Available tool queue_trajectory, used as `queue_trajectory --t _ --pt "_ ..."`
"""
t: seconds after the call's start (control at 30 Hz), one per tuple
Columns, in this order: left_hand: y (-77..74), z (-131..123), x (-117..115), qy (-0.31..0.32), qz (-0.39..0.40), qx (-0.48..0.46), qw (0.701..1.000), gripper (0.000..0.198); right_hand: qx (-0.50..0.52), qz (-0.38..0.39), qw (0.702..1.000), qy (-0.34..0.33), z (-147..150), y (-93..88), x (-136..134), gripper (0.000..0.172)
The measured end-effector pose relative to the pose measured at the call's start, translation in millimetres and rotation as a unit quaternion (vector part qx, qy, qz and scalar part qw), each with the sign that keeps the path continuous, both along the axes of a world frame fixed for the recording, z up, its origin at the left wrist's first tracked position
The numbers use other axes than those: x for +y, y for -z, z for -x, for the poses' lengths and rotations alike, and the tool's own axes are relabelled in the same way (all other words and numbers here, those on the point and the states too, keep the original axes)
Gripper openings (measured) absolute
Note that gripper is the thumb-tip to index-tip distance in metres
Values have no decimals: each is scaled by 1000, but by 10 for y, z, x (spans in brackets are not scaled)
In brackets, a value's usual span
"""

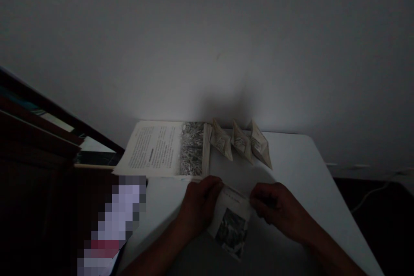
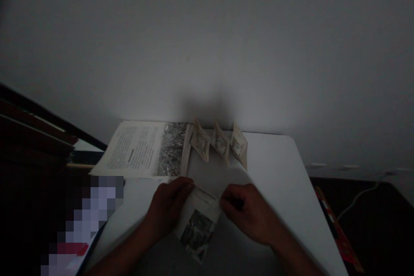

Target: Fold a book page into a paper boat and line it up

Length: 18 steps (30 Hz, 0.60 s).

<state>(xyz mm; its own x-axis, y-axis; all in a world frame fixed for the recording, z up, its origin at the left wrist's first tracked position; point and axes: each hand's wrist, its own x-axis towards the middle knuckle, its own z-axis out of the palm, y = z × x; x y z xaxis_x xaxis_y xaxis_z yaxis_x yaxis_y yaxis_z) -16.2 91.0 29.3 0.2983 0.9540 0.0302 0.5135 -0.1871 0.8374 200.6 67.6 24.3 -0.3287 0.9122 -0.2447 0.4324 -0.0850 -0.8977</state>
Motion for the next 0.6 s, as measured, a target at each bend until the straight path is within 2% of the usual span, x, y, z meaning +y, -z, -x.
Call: queue_trajectory --t 0.17,0.27,0.43,0.6 --pt "-9 5 18 -38 9 2 999 29 91 38 995 15 -44 -11 10 27" --pt "-10 0 10 -40 15 4 999 29 118 40 992 15 -23 -22 23 32" --pt "6 -39 -20 -12 35 -4 999 30 89 33 995 7 57 -4 8 33" --pt "31 -99 -62 52 41 3 998 29 16 -25 1000 -7 140 16 7 28"
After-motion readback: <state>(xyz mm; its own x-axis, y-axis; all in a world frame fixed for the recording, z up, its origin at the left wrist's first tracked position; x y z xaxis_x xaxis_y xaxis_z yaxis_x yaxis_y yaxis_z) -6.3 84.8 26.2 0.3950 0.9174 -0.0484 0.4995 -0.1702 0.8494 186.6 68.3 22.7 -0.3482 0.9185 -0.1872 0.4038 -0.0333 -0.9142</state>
